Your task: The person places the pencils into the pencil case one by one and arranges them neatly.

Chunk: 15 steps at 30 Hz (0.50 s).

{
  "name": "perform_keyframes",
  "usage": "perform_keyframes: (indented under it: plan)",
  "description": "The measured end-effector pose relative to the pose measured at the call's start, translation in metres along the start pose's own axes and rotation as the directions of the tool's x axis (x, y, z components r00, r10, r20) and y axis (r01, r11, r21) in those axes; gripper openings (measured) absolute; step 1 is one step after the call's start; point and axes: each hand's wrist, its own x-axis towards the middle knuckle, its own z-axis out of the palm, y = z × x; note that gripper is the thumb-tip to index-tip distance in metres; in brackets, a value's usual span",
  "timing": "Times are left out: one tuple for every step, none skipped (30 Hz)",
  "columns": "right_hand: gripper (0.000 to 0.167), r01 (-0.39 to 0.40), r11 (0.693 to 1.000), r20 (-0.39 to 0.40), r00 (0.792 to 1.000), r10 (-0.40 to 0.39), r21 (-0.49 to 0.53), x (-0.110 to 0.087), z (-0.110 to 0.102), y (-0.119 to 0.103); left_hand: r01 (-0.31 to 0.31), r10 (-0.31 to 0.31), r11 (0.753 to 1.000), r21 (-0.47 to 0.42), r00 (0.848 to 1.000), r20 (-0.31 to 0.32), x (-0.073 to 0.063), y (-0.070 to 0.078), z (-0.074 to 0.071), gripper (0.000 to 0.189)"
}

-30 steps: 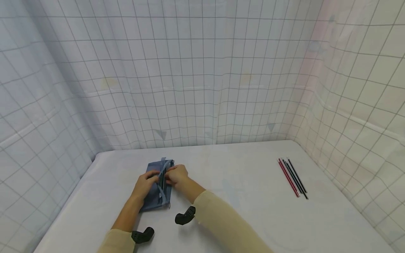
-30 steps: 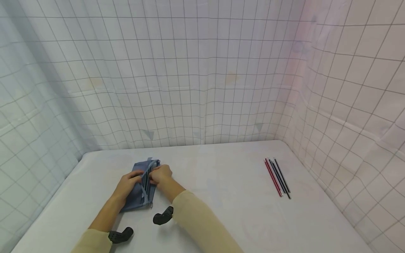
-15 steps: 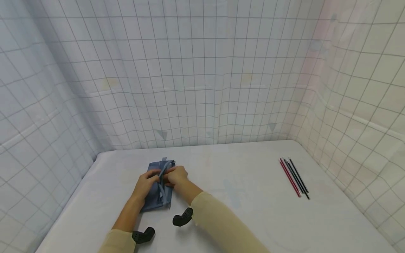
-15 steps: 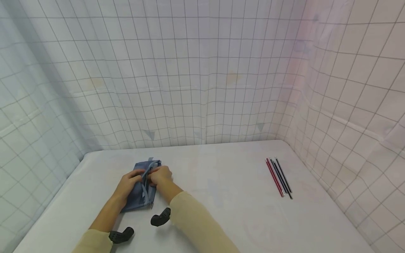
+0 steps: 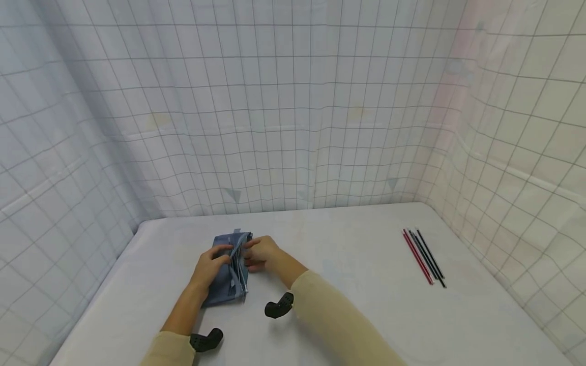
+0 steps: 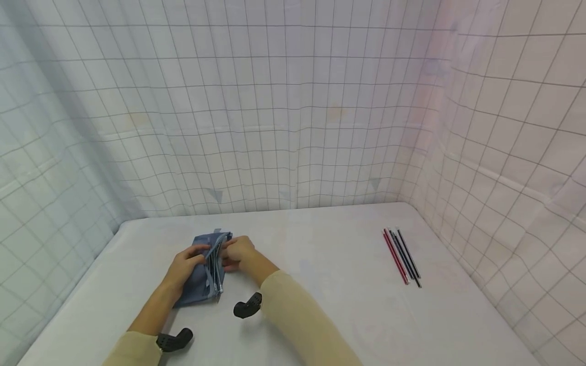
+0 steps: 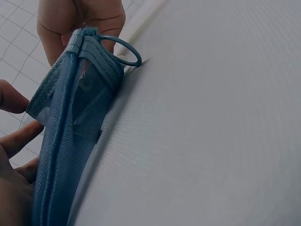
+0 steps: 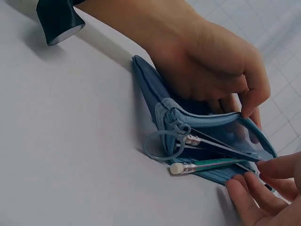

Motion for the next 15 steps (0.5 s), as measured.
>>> perform_keyframes:
  plan:
    - [0.032,-0.001,1.0,0.008,1.0,0.001,-0.009,0.0,-0.003,0.0,0.002,-0.002,1.0,0.003,1.0,0.002,0.0,0.0,0.0,0.054]
    - [0.032,-0.003,1.0,0.012,1.0,0.003,-0.012,-0.001,-0.006,0.0,0.0,0.0,1.0,0.002,1.0,0.004,-0.001,0.0,0.0,0.054]
    - [0.031,-0.003,1.0,0.014,1.0,0.003,-0.018,-0.001,-0.008,0.0,0.001,-0.001,1.0,0.002,1.0,0.006,-0.001,0.0,0.0,0.054]
    - [0.03,-0.005,1.0,0.017,1.0,0.005,-0.023,-0.002,-0.01,0.0,0.002,-0.002,1.0,0.003,1.0,0.008,-0.002,0.0,0.0,0.054]
    - [0.029,-0.006,1.0,0.025,1.0,0.006,-0.02,-0.002,-0.012,0.0,0.001,-0.001,1.0,0.003,1.0,0.008,-0.002,0.001,0.0,0.054]
    - [0.028,-0.008,1.0,0.034,0.999,0.009,-0.017,-0.002,-0.014,0.0,0.001,-0.001,1.0,0.003,1.0,0.009,-0.002,0.001,0.0,0.054]
    - [0.027,-0.011,1.0,0.043,0.999,0.012,-0.011,-0.003,-0.015,0.001,0.001,-0.001,1.0,0.003,1.0,0.009,-0.002,0.001,0.0,0.054]
    - [0.025,-0.013,1.0,0.052,0.999,0.013,-0.005,-0.003,-0.016,0.001,-0.001,0.001,1.0,0.004,1.0,0.01,-0.002,0.001,0.001,0.054]
    - [0.024,-0.013,1.0,0.065,0.998,0.013,-0.004,-0.003,-0.017,0.001,-0.001,0.001,1.0,0.006,1.0,0.01,-0.002,0.001,0.001,0.054]
    - [0.024,-0.014,1.0,0.078,0.997,0.014,0.0,-0.003,-0.017,0.001,-0.001,0.001,1.0,0.006,1.0,0.01,-0.002,0.002,0.001,0.054]
    - [0.025,-0.016,1.0,0.095,0.995,0.016,0.001,-0.004,-0.018,0.002,0.0,0.0,1.0,0.005,1.0,0.008,-0.002,0.002,0.001,0.054]
    - [0.025,-0.018,1.0,0.112,0.994,0.018,0.0,-0.004,-0.018,0.002,0.001,-0.001,1.0,0.006,1.0,0.006,-0.002,0.002,0.001,0.054]
    - [0.025,-0.02,1.0,0.129,0.991,0.021,-0.003,-0.004,-0.017,0.002,0.003,-0.003,1.0,0.008,1.0,0.004,-0.002,0.002,0.001,0.054]
    - [0.024,-0.021,1.0,0.143,0.99,0.022,-0.008,-0.004,-0.017,0.003,0.004,-0.004,1.0,0.009,1.0,0.003,-0.002,0.002,0.001,0.054]
    - [0.024,-0.022,1.0,0.158,0.987,0.024,-0.014,-0.004,-0.016,0.003,0.005,-0.005,1.0,0.012,1.0,0.001,-0.001,0.002,0.002,0.053]
